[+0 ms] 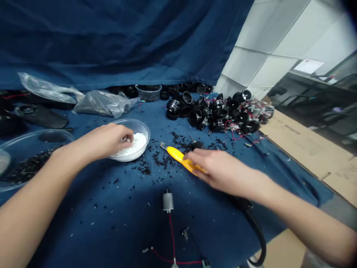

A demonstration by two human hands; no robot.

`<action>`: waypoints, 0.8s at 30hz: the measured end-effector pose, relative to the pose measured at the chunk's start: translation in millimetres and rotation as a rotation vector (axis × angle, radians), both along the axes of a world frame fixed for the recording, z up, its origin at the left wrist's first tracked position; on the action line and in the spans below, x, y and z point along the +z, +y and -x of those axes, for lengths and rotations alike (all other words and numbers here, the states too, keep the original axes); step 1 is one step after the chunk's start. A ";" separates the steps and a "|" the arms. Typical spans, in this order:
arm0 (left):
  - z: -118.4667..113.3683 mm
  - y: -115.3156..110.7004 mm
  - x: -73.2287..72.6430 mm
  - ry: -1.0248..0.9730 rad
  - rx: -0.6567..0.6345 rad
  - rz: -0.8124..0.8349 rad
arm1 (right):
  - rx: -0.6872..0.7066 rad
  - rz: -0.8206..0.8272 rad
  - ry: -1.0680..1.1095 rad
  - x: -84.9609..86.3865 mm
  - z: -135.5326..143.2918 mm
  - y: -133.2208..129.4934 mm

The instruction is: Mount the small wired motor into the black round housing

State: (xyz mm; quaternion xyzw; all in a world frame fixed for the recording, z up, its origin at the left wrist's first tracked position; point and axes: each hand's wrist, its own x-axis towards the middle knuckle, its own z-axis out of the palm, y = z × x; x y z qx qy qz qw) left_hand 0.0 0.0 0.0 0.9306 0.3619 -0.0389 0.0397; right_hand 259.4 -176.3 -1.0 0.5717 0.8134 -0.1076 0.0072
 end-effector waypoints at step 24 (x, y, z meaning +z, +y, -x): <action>28.2 -83.6 -7.8 -0.781 0.002 0.112 | 0.087 -0.481 0.239 -63.1 87.5 -28.2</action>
